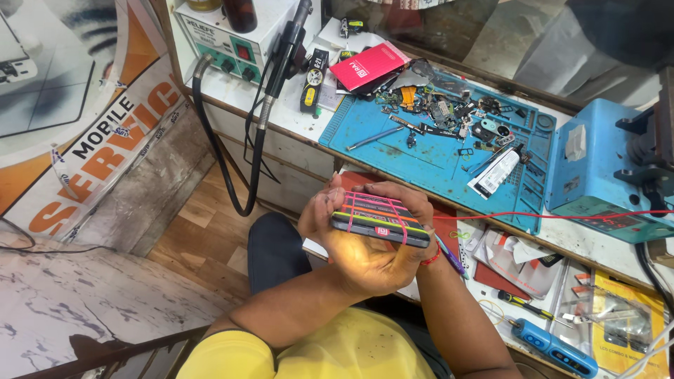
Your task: The person cleans a small circuit board with a toothbrush and applies flux from a tube. They then connect a USB cable to a smartphone and hold the phone while the board remains on the desk.
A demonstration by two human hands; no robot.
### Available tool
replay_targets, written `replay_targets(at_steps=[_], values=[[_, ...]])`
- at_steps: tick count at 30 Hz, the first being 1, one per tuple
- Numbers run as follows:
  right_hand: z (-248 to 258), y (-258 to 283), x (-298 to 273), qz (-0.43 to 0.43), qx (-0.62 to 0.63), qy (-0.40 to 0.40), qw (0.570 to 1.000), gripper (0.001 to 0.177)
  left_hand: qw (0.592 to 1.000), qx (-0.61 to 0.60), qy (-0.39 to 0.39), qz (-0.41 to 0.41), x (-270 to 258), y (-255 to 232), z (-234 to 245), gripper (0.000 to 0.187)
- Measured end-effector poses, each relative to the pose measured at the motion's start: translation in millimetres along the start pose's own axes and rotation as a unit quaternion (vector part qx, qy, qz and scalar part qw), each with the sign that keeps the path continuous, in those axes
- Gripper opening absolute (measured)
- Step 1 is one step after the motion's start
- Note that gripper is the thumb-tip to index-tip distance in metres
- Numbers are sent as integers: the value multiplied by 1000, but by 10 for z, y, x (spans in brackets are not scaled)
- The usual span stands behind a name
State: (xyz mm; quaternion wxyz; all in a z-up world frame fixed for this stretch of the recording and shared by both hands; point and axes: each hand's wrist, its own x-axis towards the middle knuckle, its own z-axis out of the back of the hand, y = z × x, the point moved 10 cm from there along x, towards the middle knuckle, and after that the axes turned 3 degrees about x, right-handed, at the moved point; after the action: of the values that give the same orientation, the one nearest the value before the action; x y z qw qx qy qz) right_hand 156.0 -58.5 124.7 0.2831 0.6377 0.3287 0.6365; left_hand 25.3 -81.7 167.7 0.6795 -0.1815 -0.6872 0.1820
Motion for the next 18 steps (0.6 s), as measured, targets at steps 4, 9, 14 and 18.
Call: replay_targets(at_steps=[4, 9, 14, 18], values=[[5, -26, -36, 2, -2, -5, 1000, 83, 1000, -11, -6, -2, -17, 34, -22, 101], [8, -53, -70, 1, -5, -8, 1000, 85, 999, 49, -8, 7, -70, 46, -42, 106], [56, -77, -63, 2, -11, -22, 1000, 87, 985, -155, 8, 81, -72, 177, -190, 104], [80, -93, -39, -2, -10, -22, 1000, 89, 1000, -12, -11, 5, 26, 27, -47, 102]])
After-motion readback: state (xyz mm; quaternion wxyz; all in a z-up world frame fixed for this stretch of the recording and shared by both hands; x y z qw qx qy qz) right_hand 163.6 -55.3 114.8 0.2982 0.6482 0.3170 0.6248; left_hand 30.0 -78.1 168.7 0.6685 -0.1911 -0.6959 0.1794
